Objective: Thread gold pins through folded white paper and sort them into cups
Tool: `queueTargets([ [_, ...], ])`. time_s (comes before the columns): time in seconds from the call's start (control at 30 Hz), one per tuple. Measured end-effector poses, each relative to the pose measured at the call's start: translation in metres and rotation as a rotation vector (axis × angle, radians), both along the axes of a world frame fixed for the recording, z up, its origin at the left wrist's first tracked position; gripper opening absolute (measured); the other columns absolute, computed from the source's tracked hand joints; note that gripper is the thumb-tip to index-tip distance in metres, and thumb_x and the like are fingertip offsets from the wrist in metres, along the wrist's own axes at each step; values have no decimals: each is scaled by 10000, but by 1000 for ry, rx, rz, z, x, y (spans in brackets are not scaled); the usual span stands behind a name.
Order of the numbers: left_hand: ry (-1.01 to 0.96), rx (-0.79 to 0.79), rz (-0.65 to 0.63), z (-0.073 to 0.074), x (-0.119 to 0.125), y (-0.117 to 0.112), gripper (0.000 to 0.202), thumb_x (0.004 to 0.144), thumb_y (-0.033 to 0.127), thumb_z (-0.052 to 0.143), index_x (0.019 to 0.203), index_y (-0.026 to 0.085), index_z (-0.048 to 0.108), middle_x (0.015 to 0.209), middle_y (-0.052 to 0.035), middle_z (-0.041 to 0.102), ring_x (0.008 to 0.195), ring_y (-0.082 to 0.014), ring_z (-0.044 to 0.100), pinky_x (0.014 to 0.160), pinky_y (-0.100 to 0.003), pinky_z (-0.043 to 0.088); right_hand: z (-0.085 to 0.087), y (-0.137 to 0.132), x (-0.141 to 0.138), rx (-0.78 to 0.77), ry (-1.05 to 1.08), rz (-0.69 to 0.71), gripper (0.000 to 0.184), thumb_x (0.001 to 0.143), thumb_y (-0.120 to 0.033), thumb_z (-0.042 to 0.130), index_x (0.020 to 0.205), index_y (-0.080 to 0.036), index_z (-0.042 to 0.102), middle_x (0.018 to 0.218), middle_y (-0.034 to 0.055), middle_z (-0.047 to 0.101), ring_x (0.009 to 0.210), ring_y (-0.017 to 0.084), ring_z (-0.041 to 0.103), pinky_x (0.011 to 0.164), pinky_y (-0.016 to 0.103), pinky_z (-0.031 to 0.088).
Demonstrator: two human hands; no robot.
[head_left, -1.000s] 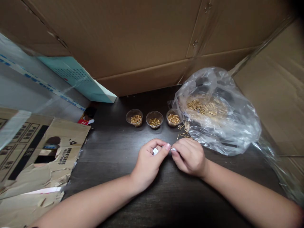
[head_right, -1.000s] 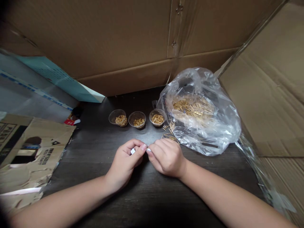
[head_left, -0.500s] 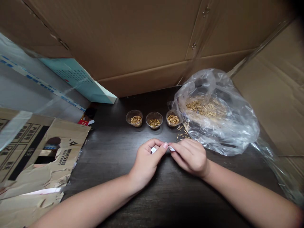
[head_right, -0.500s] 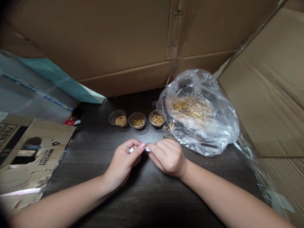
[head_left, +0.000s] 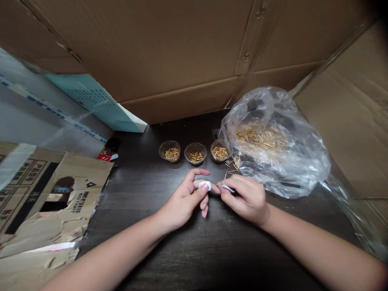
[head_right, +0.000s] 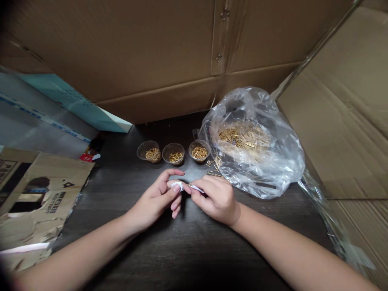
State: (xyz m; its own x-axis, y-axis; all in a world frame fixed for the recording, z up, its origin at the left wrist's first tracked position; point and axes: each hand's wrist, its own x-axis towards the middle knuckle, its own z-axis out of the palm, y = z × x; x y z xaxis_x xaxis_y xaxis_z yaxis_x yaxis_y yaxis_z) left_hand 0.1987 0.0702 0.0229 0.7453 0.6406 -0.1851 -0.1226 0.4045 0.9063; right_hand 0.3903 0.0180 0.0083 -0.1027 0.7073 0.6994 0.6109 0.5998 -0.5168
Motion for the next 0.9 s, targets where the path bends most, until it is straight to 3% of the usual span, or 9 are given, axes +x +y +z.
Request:
queueTargets([
  [0.13,132,74,-62,3,-6,8,307,974,418,600,1042,158,451,610,39,566,543,-109,590,589,-227,503,-3,0,0,-19,-17,68,66,920,-113,600,922,-148,656,691,28,625,578,106,515,566,256,431],
  [0.4,230,153,-30,7,-6,8,323,940,428,635,994,138,505,664,13,604,560,-87,561,594,-207,460,-10,3,3,-63,-75,115,70,918,-105,600,945,-149,647,715,23,616,605,108,509,593,266,418],
  [0.7,421,440,-5,9,-8,7,294,953,409,605,1002,122,643,699,-16,618,599,-97,560,588,-212,438,-11,1,2,-46,-115,137,59,923,-108,589,948,-137,634,703,25,584,602,120,486,586,274,399],
  [0.9,463,509,-56,9,-9,6,268,958,389,596,963,130,668,772,-31,674,632,-93,566,624,-217,432,-14,0,4,-56,-132,148,59,916,-97,610,961,-119,642,738,35,605,637,128,502,619,285,411],
])
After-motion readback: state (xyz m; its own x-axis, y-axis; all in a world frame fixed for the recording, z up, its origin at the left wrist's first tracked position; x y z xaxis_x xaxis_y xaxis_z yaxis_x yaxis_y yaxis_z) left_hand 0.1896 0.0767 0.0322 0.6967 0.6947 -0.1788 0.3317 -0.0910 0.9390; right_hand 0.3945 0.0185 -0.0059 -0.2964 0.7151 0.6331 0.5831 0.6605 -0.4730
